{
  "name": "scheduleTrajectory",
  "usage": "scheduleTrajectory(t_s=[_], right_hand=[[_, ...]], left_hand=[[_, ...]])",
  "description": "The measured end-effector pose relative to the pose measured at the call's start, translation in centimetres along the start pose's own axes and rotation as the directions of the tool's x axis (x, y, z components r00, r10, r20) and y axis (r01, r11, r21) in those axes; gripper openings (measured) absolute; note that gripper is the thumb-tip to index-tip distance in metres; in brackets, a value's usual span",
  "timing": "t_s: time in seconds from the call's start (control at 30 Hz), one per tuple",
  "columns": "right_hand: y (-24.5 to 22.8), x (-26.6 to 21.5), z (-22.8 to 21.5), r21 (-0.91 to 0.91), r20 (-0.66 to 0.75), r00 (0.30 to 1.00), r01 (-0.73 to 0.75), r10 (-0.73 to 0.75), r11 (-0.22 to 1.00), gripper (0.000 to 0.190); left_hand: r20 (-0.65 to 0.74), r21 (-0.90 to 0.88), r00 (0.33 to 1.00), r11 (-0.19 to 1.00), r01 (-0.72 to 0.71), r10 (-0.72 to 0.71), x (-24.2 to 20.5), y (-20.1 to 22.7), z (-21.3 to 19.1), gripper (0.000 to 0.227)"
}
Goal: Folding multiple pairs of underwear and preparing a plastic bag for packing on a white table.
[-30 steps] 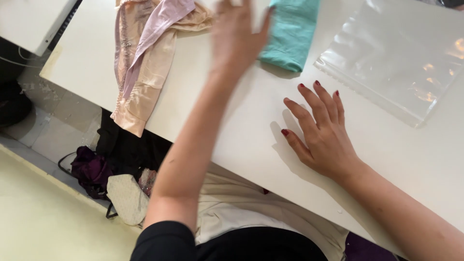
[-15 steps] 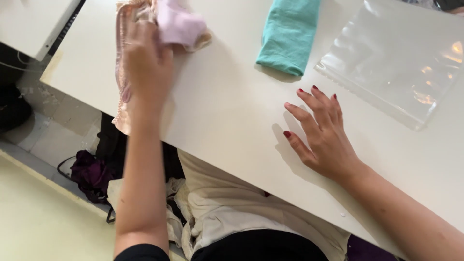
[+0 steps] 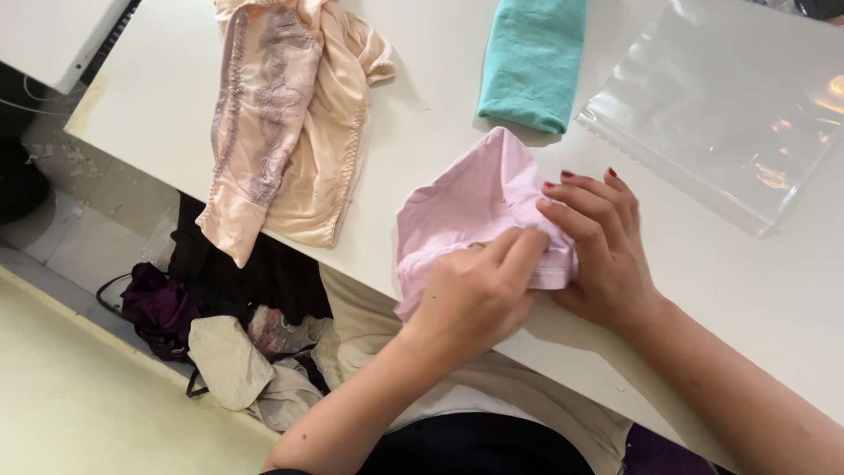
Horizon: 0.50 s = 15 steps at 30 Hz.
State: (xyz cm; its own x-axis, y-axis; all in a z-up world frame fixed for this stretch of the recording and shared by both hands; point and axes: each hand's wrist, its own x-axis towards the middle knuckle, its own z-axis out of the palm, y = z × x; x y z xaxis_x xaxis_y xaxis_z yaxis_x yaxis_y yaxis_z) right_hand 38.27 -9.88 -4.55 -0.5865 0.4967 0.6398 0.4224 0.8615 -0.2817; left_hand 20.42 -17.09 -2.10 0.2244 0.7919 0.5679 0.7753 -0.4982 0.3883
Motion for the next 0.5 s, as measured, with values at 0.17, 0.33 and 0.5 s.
scheduleTrajectory(t_s=[0.17, 0.33, 0.5], right_hand=[[2.2, -1.7, -0.8, -0.002, -0.172, 0.982, -0.081, 0.079, 0.997, 0.031], [1.1, 1.3, -5.1, 0.098, -0.111, 0.984, -0.128, 0.139, 0.987, 0.025], [1.0, 3.8, -11.3, 0.278, 0.189, 0.905, -0.421, 0.38, 0.863, 0.025]], left_hand=[[0.154, 0.241, 0.987, 0.97, 0.003, -0.041, -0.4, -3.4, -4.2, 0.05], [0.063, 0.204, 0.991, 0.973, 0.104, -0.12, 1.6, -5.8, -10.6, 0.012], [-0.015, 0.003, 0.994, 0.994, 0.107, -0.107, 2.8, -6.4, -15.2, 0.01]])
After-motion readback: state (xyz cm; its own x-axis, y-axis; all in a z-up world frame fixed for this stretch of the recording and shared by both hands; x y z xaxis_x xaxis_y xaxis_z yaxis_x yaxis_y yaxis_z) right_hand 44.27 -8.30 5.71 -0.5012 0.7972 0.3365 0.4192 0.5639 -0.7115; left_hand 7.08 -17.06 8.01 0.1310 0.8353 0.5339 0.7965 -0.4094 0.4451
